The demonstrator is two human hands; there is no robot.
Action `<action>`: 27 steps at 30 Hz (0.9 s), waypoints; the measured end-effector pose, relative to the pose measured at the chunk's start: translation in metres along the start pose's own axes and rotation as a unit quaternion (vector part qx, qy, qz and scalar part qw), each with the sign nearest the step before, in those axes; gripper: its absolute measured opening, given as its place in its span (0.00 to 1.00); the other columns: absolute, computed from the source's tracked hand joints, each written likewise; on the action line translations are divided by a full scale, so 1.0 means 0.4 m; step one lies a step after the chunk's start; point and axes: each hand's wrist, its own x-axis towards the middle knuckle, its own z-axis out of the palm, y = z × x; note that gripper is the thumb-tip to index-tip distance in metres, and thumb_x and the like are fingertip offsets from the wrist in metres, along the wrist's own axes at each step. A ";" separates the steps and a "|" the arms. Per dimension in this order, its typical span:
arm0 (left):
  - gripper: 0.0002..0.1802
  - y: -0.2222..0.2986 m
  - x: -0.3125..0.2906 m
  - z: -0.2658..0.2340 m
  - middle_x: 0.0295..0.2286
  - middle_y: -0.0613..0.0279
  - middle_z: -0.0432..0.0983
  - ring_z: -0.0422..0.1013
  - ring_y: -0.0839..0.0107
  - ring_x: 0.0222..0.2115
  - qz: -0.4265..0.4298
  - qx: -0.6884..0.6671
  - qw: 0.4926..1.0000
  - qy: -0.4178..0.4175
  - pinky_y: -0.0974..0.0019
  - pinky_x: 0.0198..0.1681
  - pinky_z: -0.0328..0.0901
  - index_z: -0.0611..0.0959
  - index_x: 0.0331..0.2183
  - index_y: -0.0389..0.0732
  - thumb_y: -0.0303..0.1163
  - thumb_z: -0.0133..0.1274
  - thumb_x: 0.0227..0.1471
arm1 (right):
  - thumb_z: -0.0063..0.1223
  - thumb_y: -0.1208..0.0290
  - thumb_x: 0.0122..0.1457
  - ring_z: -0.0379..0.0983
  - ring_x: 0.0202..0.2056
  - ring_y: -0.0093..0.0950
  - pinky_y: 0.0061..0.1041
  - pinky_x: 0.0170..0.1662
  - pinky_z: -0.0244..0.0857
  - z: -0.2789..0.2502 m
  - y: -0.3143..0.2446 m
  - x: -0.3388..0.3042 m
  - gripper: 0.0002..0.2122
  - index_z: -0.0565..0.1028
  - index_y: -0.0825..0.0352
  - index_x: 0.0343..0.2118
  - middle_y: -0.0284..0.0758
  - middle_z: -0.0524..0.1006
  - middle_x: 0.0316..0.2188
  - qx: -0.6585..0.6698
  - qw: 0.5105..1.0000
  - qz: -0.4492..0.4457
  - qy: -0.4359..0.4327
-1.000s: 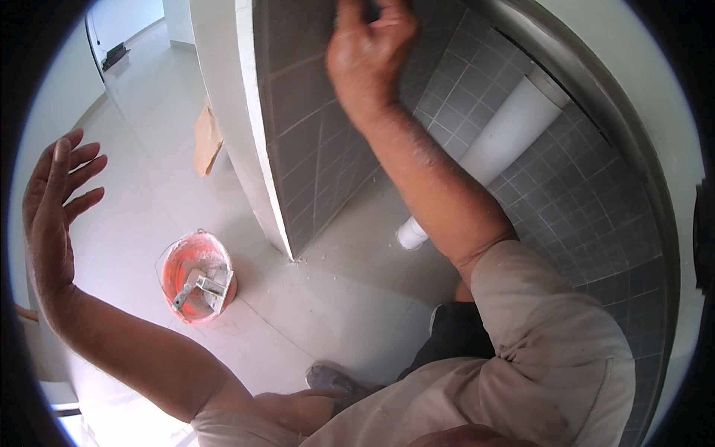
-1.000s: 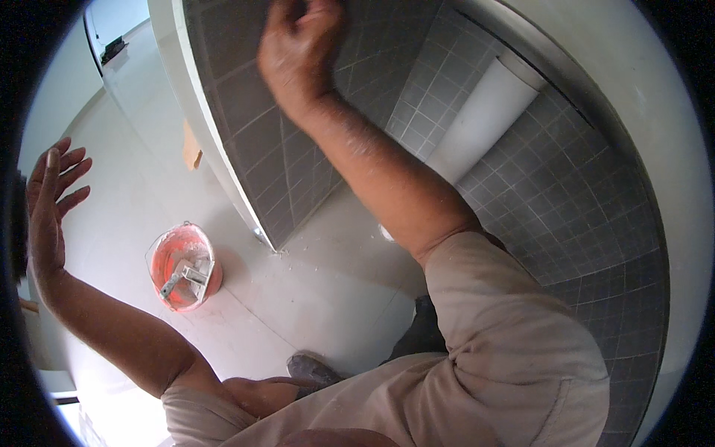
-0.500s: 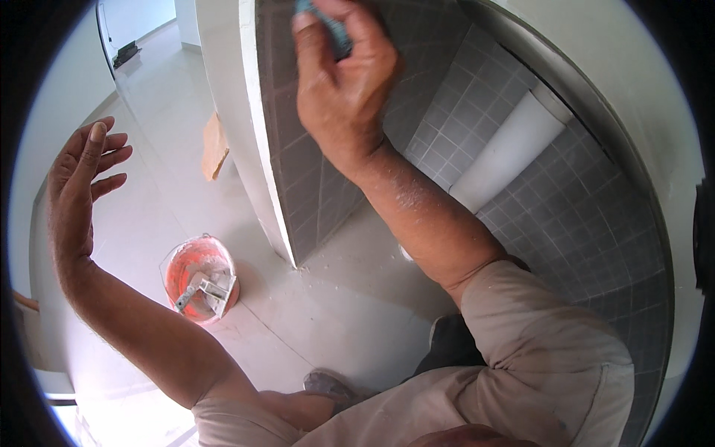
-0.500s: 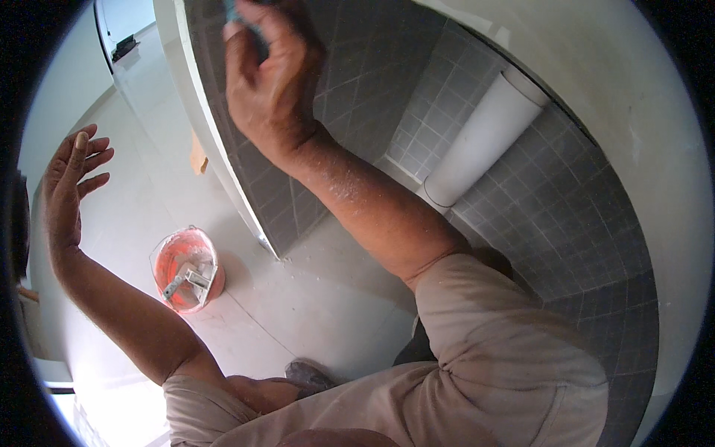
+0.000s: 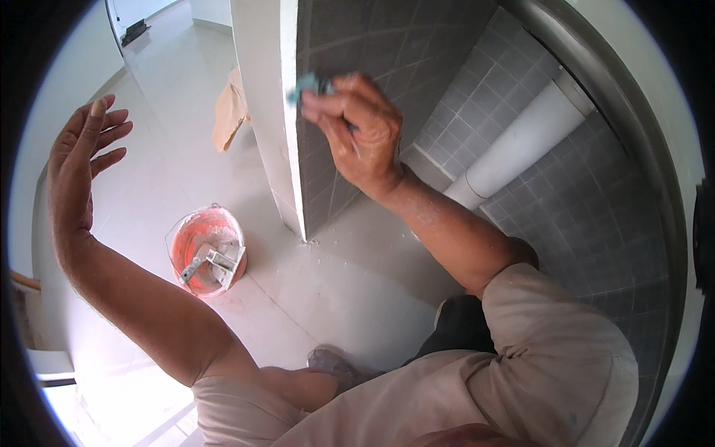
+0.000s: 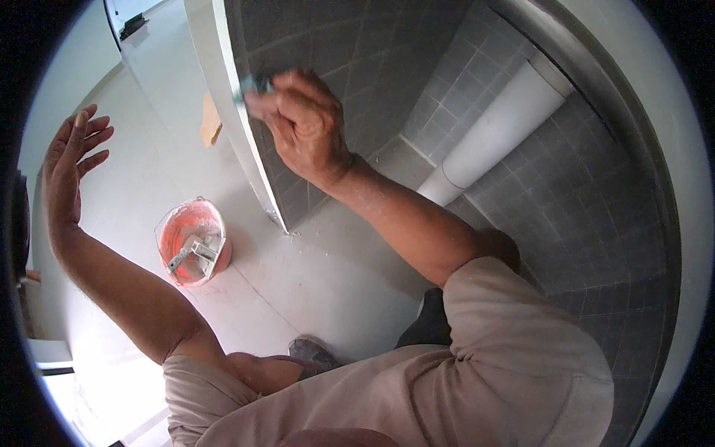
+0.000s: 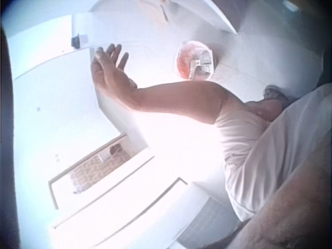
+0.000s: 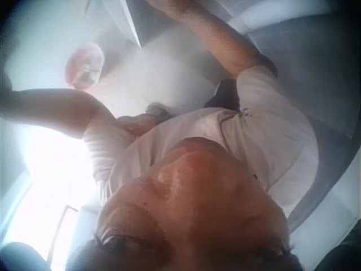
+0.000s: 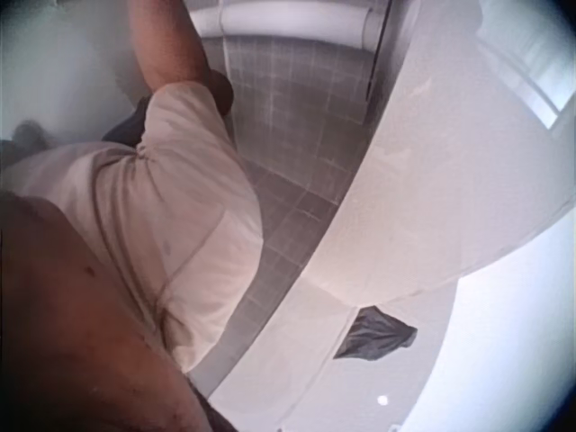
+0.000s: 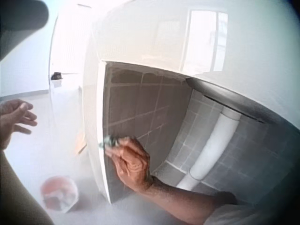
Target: The person wipes white residue from wall tiles and a pipe with a sponge, then washes the sponge in a sink.
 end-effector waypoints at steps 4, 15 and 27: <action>0.32 -0.028 0.011 -0.008 0.41 0.55 0.81 0.77 0.65 0.46 0.004 -0.007 1.000 -0.019 0.60 0.50 0.68 0.81 0.50 0.42 0.59 0.53 0.56 | 0.62 0.83 0.54 0.76 0.36 0.23 0.27 0.34 0.70 -0.082 0.078 0.018 0.05 0.81 0.66 0.33 0.32 0.78 0.31 0.106 0.979 0.140 0.102; 0.33 -0.079 0.033 -0.034 0.46 0.55 0.80 0.75 0.65 0.50 0.035 0.034 0.999 -0.014 0.56 0.56 0.66 0.81 0.52 0.44 0.60 0.51 0.57 | 0.64 0.83 0.50 0.77 0.36 0.30 0.31 0.40 0.69 0.017 0.007 -0.303 0.06 0.81 0.64 0.29 0.35 0.79 0.30 0.085 0.939 0.333 0.015; 0.34 -0.126 0.048 -0.081 0.46 0.56 0.80 0.75 0.65 0.51 0.040 0.104 0.994 -0.002 0.56 0.58 0.66 0.80 0.53 0.46 0.62 0.49 0.57 | 0.58 0.78 0.61 0.74 0.37 0.22 0.22 0.45 0.67 -0.188 0.333 0.056 0.07 0.78 0.74 0.41 0.34 0.80 0.36 0.033 0.932 0.302 0.198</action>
